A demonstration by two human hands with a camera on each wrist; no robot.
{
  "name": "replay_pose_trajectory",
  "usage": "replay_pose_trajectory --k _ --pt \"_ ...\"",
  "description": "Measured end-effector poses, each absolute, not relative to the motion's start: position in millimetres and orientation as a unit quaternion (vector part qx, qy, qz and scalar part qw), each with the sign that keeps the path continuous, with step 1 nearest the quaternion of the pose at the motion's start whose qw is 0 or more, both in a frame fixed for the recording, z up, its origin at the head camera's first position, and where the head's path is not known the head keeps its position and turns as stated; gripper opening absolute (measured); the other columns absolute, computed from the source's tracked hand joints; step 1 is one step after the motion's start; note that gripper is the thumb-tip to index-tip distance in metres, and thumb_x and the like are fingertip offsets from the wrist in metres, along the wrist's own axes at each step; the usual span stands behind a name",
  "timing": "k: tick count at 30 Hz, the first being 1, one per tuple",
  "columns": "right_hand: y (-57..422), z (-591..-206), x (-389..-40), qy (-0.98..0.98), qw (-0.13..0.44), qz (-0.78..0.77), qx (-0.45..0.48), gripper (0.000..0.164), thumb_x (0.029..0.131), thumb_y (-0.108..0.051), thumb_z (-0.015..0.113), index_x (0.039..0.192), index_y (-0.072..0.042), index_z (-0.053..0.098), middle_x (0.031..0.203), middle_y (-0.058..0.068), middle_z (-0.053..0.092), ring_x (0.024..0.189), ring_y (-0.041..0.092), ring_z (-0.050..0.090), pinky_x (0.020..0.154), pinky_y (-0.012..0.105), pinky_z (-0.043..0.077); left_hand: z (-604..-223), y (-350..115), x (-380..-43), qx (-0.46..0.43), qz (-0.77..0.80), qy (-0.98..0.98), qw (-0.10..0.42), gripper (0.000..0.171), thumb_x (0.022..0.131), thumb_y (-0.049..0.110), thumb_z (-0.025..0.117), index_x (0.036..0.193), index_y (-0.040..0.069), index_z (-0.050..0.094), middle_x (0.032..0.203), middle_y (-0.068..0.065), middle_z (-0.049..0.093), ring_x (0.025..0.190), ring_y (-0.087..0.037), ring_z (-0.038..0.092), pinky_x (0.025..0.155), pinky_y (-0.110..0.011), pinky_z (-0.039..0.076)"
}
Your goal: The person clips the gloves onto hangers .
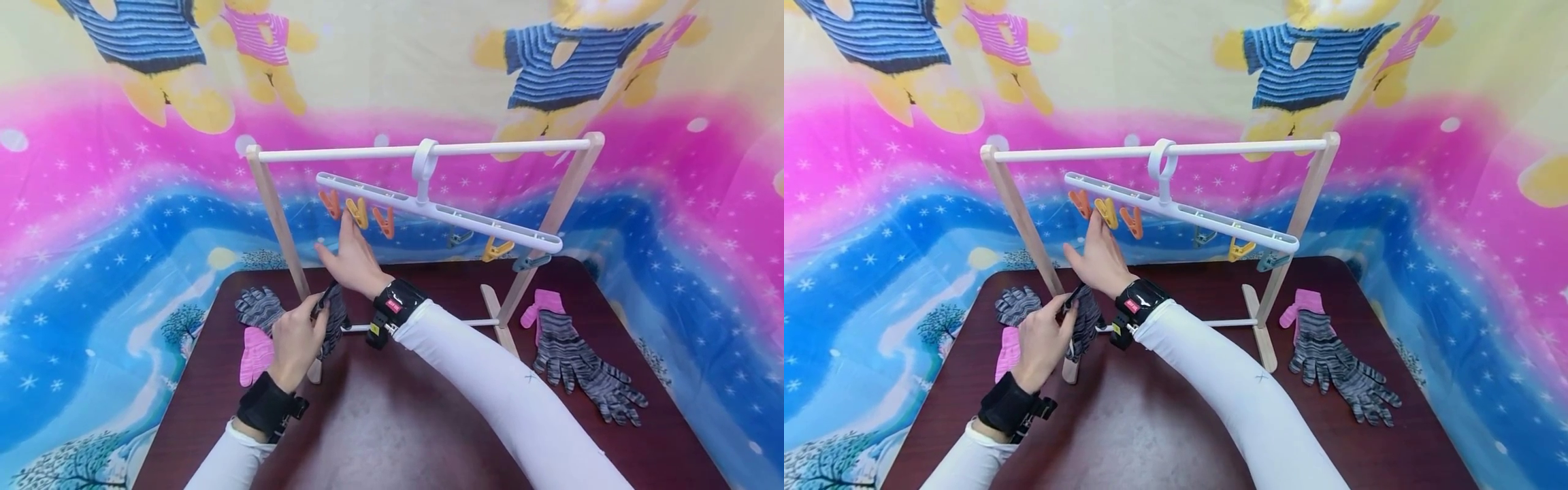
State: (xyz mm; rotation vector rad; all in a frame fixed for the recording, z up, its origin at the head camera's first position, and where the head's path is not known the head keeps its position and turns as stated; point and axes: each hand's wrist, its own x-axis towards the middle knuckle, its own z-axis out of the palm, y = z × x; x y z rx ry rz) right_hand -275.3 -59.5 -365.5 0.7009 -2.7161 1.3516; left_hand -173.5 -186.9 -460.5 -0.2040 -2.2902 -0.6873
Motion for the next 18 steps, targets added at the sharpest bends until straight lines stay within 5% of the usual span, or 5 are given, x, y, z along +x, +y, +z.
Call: replay_pose_trajectory --k 8,18 --pt "-62 -361 -287 -0.863 0.004 0.446 0.239 0.081 0.106 -0.029 0.049 0.161 -0.003 -0.005 0.171 0.016 0.007 0.158 0.026 0.017 0.125 0.042 0.027 -462 -187 -173 -0.074 -0.266 -0.89 0.364 0.018 0.095 0.014 0.069 0.111 0.007 0.075 0.06 -0.005 0.065 0.043 -0.013 0.049 0.043 -0.026 0.03" --pt "-69 -355 -295 -0.845 0.018 0.478 0.238 0.071 0.108 -0.019 0.041 0.163 -0.008 -0.002 0.169 0.015 0.018 0.157 0.024 0.022 0.124 0.04 0.028 -466 -188 -171 -0.084 -0.261 -0.89 0.364 0.017 0.094 0.012 0.069 0.109 0.008 0.074 0.055 0.0 0.059 0.042 -0.008 0.044 0.043 -0.027 0.03"
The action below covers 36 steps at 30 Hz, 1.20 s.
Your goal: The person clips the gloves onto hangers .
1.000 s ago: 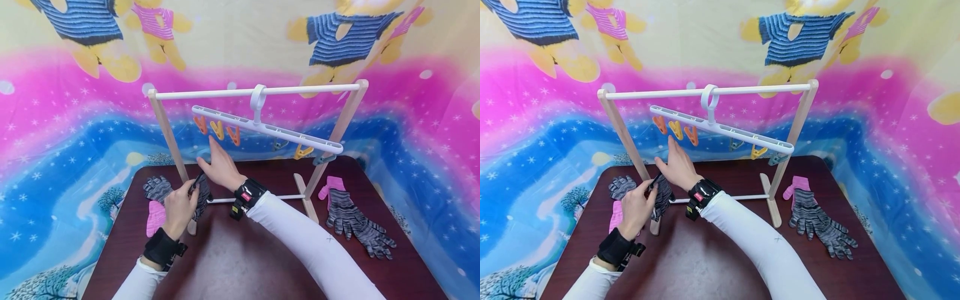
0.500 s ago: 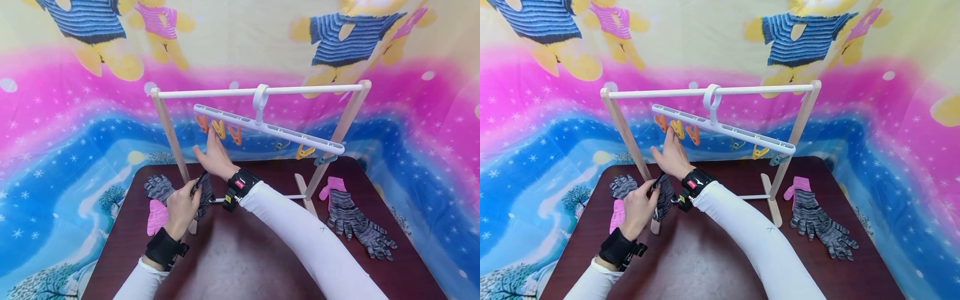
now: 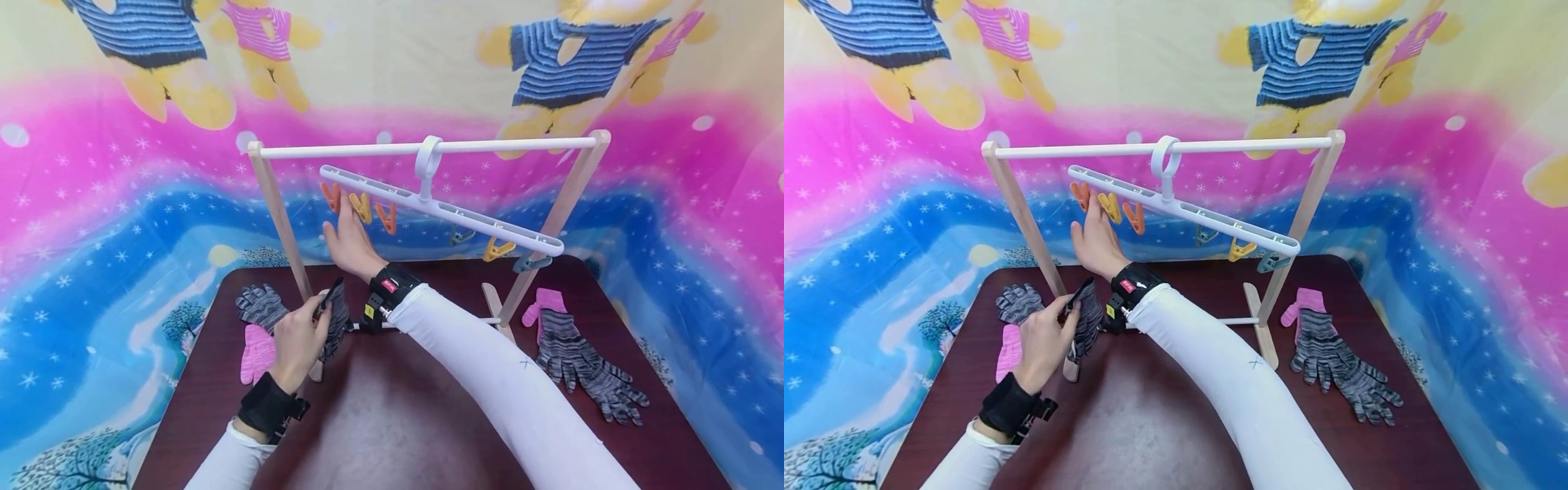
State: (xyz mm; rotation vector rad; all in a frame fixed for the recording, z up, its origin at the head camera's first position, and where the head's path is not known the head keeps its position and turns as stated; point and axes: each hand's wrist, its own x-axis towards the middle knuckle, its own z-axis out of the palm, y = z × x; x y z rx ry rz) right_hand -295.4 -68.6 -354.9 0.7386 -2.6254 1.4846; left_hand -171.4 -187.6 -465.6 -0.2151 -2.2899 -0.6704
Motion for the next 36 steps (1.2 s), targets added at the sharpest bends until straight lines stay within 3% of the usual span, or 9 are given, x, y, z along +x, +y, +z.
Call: replay_pose_trajectory --k 7,15,21,24,28,31,36 --pt "-70 -357 -293 -0.827 0.035 0.527 0.193 0.06 0.107 -0.023 0.047 0.16 -0.012 0.021 0.155 0.013 0.046 0.138 0.028 0.052 0.111 0.041 0.045 -468 -188 -171 -0.086 -0.262 -0.888 0.369 0.011 0.093 0.012 0.069 0.103 0.008 0.073 0.054 -0.001 0.058 0.042 -0.01 0.045 0.043 -0.028 0.03" --pt "-73 -350 -294 -0.791 0.071 0.59 0.146 0.048 0.105 -0.02 0.053 0.15 -0.006 0.045 0.138 0.017 0.063 0.123 0.03 0.066 0.102 0.038 0.053 -469 -187 -172 -0.085 -0.257 -0.887 0.374 0.017 0.092 0.012 0.071 0.108 0.007 0.074 0.056 -0.003 0.062 0.042 -0.012 0.048 0.042 -0.029 0.032" --pt "-74 -347 -297 -0.771 0.103 0.62 0.103 0.039 0.101 -0.018 0.062 0.137 -0.002 0.061 0.122 0.018 0.072 0.112 0.029 0.072 0.094 0.035 0.057 -469 -186 -173 -0.082 -0.256 -0.889 0.37 0.016 0.092 0.013 0.072 0.107 0.007 0.075 0.059 -0.005 0.065 0.042 -0.014 0.052 0.042 -0.028 0.032" --pt "-75 -346 -300 -0.77 0.118 0.622 0.08 0.036 0.098 -0.02 0.067 0.13 -0.001 0.066 0.113 0.017 0.076 0.103 0.027 0.074 0.084 0.031 0.058 -469 -186 -172 -0.081 -0.255 -0.89 0.369 0.017 0.091 0.013 0.073 0.107 0.006 0.075 0.057 -0.004 0.063 0.042 -0.013 0.051 0.042 -0.028 0.032" --pt "-75 -346 -303 -0.762 0.122 0.632 0.066 0.029 0.097 -0.018 0.069 0.118 0.001 0.072 0.101 0.017 0.078 0.089 0.031 0.076 0.064 0.023 0.052 -469 -186 -172 -0.082 -0.254 -0.889 0.372 0.019 0.09 0.013 0.074 0.107 0.006 0.075 0.056 -0.004 0.062 0.043 -0.013 0.051 0.043 -0.03 0.035" --pt "-75 -345 -303 -0.757 0.115 0.639 0.067 0.024 0.096 -0.016 0.069 0.111 0.002 0.073 0.098 0.017 0.078 0.082 0.032 0.076 0.056 0.019 0.046 -469 -185 -172 -0.083 -0.254 -0.888 0.375 0.019 0.089 0.014 0.074 0.107 0.006 0.075 0.056 -0.004 0.062 0.044 -0.013 0.052 0.042 -0.031 0.035" --pt "-72 -347 -299 -0.772 0.102 0.623 0.079 0.03 0.098 -0.016 0.065 0.124 -0.001 0.069 0.099 0.015 0.078 0.076 0.025 0.076 0.057 0.02 0.05 -470 -186 -172 -0.083 -0.251 -0.888 0.375 0.019 0.09 0.014 0.074 0.107 0.006 0.075 0.055 -0.004 0.061 0.043 -0.011 0.049 0.042 -0.029 0.033"
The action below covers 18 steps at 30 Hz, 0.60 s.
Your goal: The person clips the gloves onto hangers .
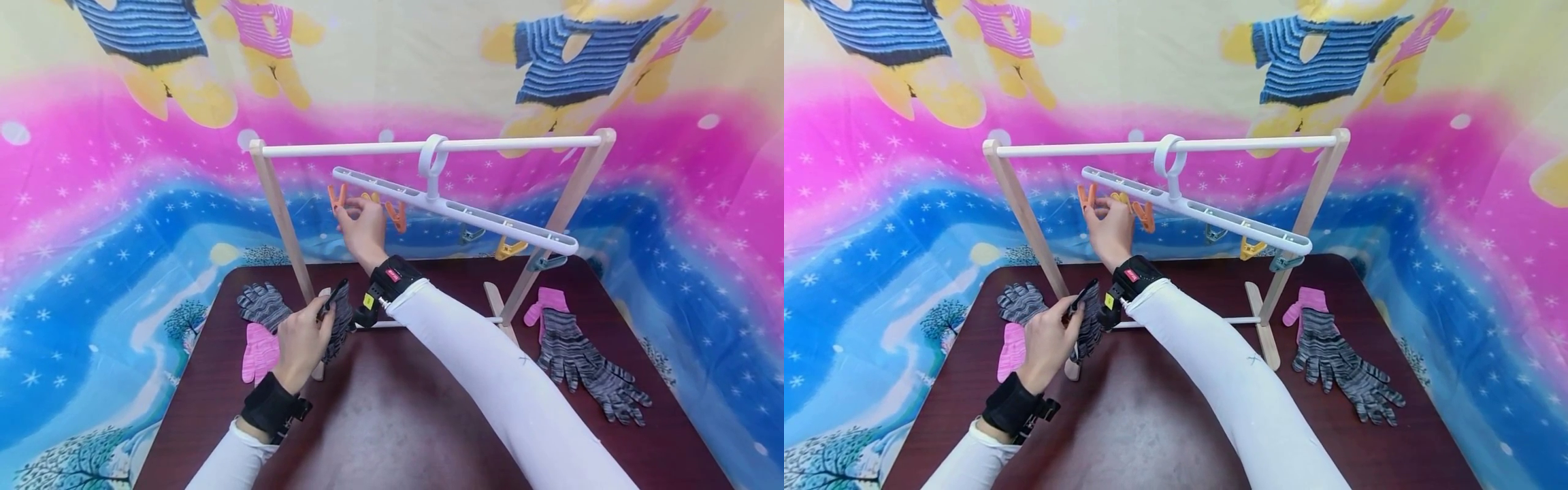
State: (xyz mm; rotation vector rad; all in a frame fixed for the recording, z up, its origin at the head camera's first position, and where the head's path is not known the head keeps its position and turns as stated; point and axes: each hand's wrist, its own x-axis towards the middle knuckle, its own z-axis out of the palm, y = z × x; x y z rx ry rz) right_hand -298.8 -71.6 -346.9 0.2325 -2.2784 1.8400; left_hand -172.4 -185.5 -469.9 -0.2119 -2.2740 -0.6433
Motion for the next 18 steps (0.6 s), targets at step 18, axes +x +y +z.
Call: replay_pose_trajectory --k 18 --pt "-60 -361 -284 -0.789 0.101 0.586 0.157 0.031 0.1 -0.017 0.062 0.127 -0.002 0.065 0.107 0.014 0.077 0.073 0.019 0.075 0.056 0.023 0.051 -471 -184 -172 -0.084 -0.255 -0.886 0.377 0.019 0.09 0.014 0.074 0.108 0.006 0.076 0.055 -0.003 0.062 0.041 -0.009 0.047 0.043 -0.025 0.03"
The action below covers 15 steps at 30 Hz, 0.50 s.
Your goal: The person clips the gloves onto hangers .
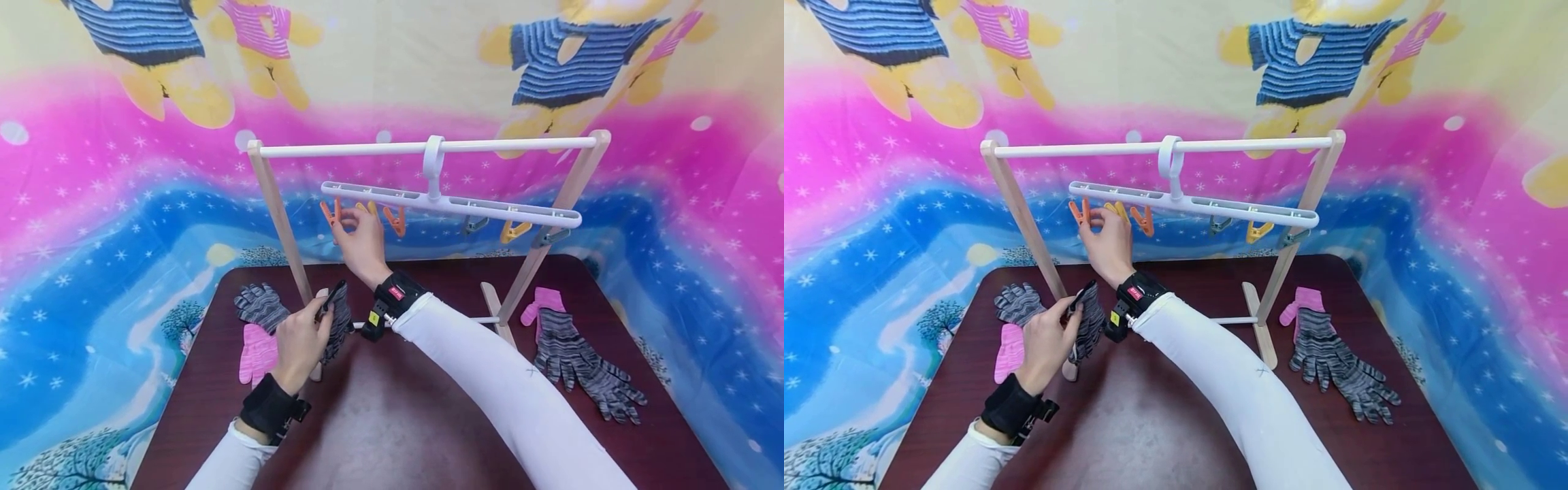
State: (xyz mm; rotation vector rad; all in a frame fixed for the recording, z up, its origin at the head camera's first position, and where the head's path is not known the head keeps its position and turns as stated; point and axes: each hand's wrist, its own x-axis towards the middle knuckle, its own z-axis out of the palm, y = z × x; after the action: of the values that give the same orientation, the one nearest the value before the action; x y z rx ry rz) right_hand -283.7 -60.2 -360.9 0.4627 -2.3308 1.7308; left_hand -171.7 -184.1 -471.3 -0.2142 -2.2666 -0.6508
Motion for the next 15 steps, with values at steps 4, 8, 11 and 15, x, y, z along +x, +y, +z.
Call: replay_pose_trajectory --k 4,8,11,15 --pt "-57 -363 -279 -0.788 0.105 0.581 0.176 0.034 0.1 -0.015 0.061 0.132 -0.003 0.062 0.111 0.015 0.075 0.074 0.02 0.076 0.055 0.022 0.05 -471 -183 -172 -0.084 -0.255 -0.887 0.377 0.019 0.09 0.014 0.074 0.108 0.006 0.076 0.054 -0.002 0.06 0.041 -0.008 0.044 0.043 -0.024 0.027" --pt "-56 -366 -274 -0.793 0.108 0.569 0.19 0.04 0.101 -0.015 0.059 0.14 -0.008 0.056 0.112 0.013 0.074 0.07 0.018 0.074 0.054 0.022 0.048 -472 -183 -172 -0.082 -0.255 -0.887 0.377 0.018 0.09 0.014 0.074 0.108 0.008 0.076 0.054 -0.003 0.061 0.041 -0.009 0.045 0.043 -0.024 0.028" --pt "-56 -366 -271 -0.806 0.119 0.546 0.198 0.045 0.099 -0.015 0.059 0.143 -0.01 0.054 0.111 0.011 0.074 0.066 0.014 0.07 0.055 0.022 0.048 -473 -183 -172 -0.081 -0.255 -0.886 0.379 0.016 0.091 0.014 0.074 0.106 0.008 0.076 0.057 -0.004 0.064 0.042 -0.011 0.049 0.043 -0.027 0.031" --pt "-58 -363 -266 -0.826 0.128 0.513 0.197 0.047 0.098 -0.018 0.058 0.144 -0.011 0.053 0.109 0.007 0.076 0.059 0.009 0.066 0.058 0.024 0.048 -474 -182 -172 -0.082 -0.256 -0.885 0.379 0.015 0.091 0.014 0.073 0.104 0.006 0.075 0.059 -0.004 0.066 0.043 -0.014 0.052 0.042 -0.03 0.035"
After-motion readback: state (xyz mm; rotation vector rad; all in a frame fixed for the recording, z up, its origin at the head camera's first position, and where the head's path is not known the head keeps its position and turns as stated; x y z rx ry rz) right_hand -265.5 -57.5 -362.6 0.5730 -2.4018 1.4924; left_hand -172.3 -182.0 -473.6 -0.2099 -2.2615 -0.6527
